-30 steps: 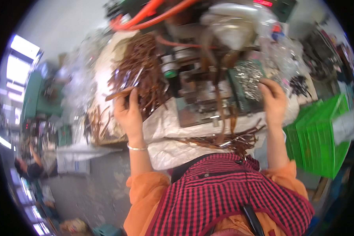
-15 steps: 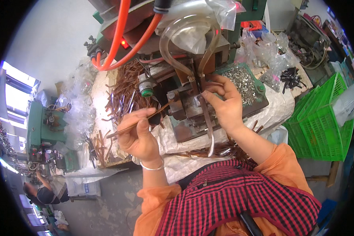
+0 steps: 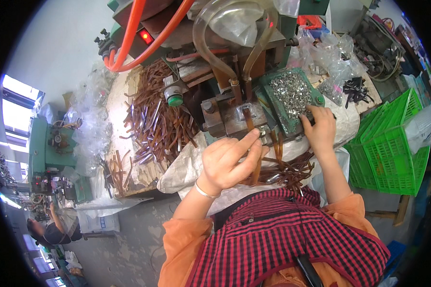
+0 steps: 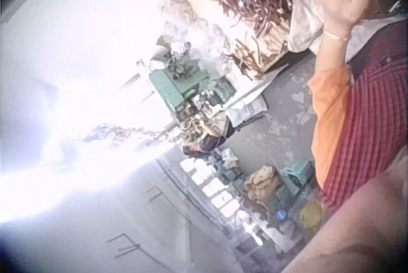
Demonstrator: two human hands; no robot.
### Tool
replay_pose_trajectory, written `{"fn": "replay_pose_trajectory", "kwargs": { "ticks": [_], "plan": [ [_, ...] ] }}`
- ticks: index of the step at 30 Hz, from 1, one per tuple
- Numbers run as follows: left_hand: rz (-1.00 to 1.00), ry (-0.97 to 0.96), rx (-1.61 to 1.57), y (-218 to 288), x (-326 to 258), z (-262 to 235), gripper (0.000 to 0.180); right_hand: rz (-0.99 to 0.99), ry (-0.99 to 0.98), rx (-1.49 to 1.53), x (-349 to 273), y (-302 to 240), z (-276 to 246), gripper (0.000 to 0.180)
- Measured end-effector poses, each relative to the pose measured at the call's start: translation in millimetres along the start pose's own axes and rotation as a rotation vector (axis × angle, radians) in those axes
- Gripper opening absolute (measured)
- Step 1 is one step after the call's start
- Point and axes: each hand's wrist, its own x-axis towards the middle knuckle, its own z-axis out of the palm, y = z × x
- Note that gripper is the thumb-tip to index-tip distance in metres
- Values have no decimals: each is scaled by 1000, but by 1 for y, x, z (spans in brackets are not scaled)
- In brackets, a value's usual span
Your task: The person repeatedly picks up brown plastic strips and small metal components, inserts them into a press machine, and removes the assembled pieces. The process is continuous and repetitive, with the person handling items one at a time and placing finished units aside.
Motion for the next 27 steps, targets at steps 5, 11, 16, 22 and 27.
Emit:
{"fn": "replay_pose_trajectory", "kwargs": {
  "ticks": [5, 11, 16, 22, 27],
  "plan": [
    [80, -7, 30, -13, -6, 6, 31, -126, 137, 139, 41, -15, 20, 12],
    [92, 72, 27, -12, -9, 9, 27, -33, 88, 326, 44, -3, 31, 17],
    [-120, 50, 47, 15, -21, -12, 23, 92, -41, 345, 45, 3, 37, 16],
    [-746, 340, 548, -71, -77, -109, 8, 134, 25, 502, 25, 15, 26, 19],
    [-964, -341, 971, -224, -159, -145, 25, 100, -41, 716, 43, -17, 17, 17]
  ]
}}
